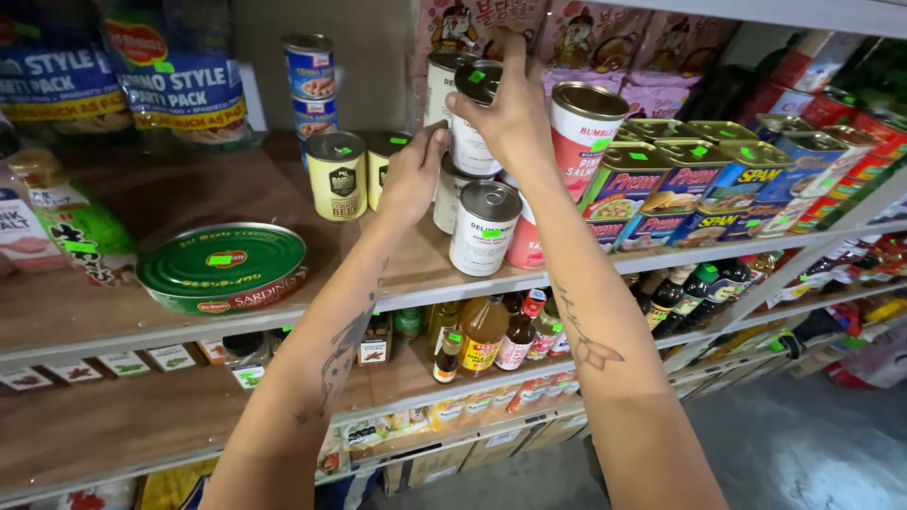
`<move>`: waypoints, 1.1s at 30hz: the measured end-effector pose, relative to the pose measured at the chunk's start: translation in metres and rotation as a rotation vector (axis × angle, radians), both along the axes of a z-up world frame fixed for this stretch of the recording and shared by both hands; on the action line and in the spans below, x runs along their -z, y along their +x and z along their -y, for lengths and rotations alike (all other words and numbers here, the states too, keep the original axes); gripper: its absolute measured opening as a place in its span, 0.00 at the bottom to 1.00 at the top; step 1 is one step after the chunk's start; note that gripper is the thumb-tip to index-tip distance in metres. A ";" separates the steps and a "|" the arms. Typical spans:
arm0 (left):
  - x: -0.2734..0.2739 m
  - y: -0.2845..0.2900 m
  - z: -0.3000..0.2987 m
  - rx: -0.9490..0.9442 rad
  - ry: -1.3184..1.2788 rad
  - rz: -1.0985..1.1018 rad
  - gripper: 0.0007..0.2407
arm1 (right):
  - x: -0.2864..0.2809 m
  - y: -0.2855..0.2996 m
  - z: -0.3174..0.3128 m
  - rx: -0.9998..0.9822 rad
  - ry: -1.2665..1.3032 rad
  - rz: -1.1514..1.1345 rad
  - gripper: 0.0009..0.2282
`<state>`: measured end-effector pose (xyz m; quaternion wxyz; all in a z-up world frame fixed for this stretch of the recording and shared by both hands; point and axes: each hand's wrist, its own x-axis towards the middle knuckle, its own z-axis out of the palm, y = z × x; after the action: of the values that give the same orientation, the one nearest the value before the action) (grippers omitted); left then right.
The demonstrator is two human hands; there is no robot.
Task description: Stock and organize various canned food products on shelves.
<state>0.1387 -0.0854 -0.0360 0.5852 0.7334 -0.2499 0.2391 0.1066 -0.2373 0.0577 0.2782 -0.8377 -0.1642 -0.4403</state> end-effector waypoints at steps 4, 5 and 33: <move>0.006 0.003 -0.002 -0.041 0.057 0.012 0.18 | 0.008 0.024 0.007 -0.072 0.011 0.021 0.39; 0.007 0.004 -0.001 -0.029 0.066 0.007 0.17 | 0.009 0.028 0.009 -0.073 0.011 0.019 0.39; 0.015 0.007 -0.002 0.035 0.174 -0.025 0.31 | 0.000 0.025 0.005 0.137 -0.193 -0.132 0.45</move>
<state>0.1456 -0.0837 -0.0510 0.5265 0.7798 -0.2754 0.1971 0.1312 -0.2421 0.0578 0.1759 -0.8969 -0.1294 -0.3845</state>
